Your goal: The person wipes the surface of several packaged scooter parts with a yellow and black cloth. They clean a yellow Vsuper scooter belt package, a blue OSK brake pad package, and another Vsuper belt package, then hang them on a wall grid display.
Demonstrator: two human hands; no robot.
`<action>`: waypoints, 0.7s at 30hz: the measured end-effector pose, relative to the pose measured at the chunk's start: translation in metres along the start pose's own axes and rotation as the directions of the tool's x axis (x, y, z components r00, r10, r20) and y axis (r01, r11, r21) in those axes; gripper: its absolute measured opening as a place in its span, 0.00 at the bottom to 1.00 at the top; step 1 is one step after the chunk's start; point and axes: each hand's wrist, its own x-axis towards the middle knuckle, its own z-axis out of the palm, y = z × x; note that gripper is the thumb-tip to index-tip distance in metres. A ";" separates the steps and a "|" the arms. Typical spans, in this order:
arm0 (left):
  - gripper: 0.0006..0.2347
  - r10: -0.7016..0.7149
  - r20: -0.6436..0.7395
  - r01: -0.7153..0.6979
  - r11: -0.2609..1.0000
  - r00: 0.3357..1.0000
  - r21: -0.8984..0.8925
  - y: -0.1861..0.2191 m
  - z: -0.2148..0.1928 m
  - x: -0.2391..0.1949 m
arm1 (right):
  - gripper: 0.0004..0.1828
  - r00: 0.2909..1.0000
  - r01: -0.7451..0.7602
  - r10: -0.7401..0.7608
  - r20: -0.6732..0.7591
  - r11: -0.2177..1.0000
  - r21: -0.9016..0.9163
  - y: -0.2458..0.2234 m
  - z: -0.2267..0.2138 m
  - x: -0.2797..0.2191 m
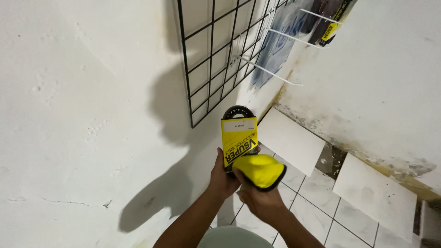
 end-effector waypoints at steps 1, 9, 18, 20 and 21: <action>0.31 -0.003 0.057 0.005 0.999 0.998 -0.046 0.000 0.001 0.001 | 0.35 0.995 -0.091 0.087 0.053 0.992 0.082 0.005 -0.008 0.004; 0.29 -0.037 -0.232 0.039 0.999 0.972 0.003 -0.016 -0.041 0.021 | 0.33 0.998 0.035 -0.037 -0.055 0.999 -0.038 0.010 -0.007 0.012; 0.31 0.002 -0.171 0.001 1.000 0.985 0.017 -0.020 -0.020 0.033 | 0.31 0.991 0.083 -0.081 -0.105 0.996 0.019 0.027 -0.007 0.006; 0.30 -0.024 -0.189 0.021 1.000 0.982 -0.020 -0.023 -0.027 0.029 | 0.29 0.994 0.034 -0.036 -0.105 0.999 -0.019 0.028 -0.008 0.008; 0.29 -0.034 -0.132 0.030 0.999 0.991 -0.036 -0.024 -0.035 0.028 | 0.29 0.985 0.035 -0.036 -0.168 0.999 -0.006 0.023 -0.014 0.012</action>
